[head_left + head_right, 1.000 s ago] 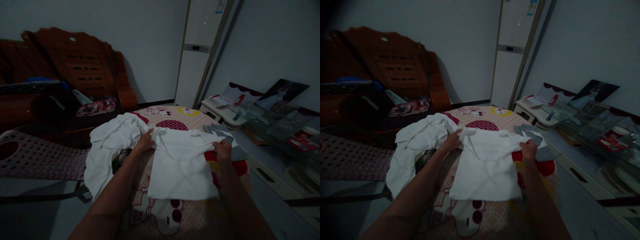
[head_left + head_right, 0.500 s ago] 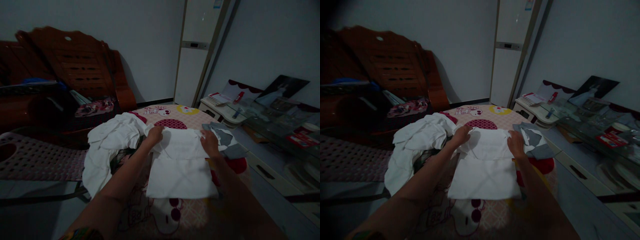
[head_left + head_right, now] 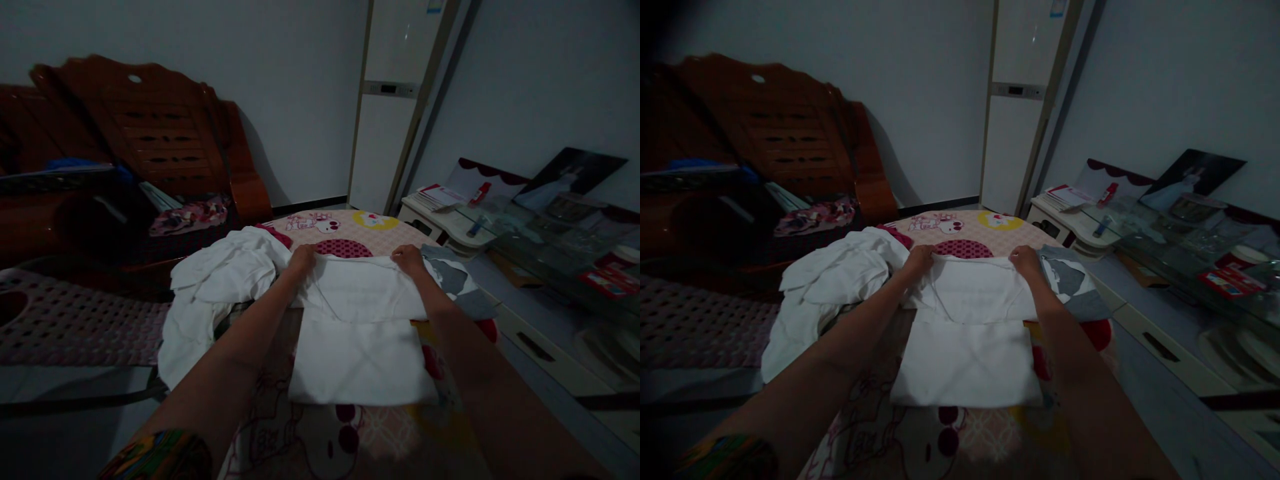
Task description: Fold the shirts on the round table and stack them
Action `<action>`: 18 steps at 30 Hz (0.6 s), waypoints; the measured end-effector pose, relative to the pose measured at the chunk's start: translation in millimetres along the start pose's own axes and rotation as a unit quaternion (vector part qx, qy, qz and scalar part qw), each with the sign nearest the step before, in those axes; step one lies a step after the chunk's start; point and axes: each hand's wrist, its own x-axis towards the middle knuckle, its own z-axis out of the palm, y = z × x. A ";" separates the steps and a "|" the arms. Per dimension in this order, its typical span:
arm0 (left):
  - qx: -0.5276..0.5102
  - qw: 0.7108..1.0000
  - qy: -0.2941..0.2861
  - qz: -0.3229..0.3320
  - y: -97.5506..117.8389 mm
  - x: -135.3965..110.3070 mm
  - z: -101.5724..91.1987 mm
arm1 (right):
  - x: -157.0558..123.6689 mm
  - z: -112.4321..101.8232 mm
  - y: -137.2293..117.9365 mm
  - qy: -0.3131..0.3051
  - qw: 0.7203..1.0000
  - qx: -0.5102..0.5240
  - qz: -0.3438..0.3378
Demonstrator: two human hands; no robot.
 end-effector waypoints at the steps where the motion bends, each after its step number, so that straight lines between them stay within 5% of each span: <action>1: 0.012 1.000 -0.002 0.006 -3.3 3.8 -1.4 | 2.3 -3.6 3.2 -0.012 1.000 0.013 -0.010; 7: 0.023 1.000 0.001 -0.009 -13.7 14.6 -10.6 | -5.0 -8.9 13.0 -0.146 0.983 0.020 -0.105; 12: -0.081 0.995 0.010 -0.054 -7.7 15.8 -17.6 | -7.1 -11.2 9.4 -0.109 0.984 -0.070 -0.125; 18: -0.269 0.954 0.008 -0.134 0.0 25.9 -13.2 | 7.6 -21.5 12.1 -0.089 0.993 -0.017 -0.081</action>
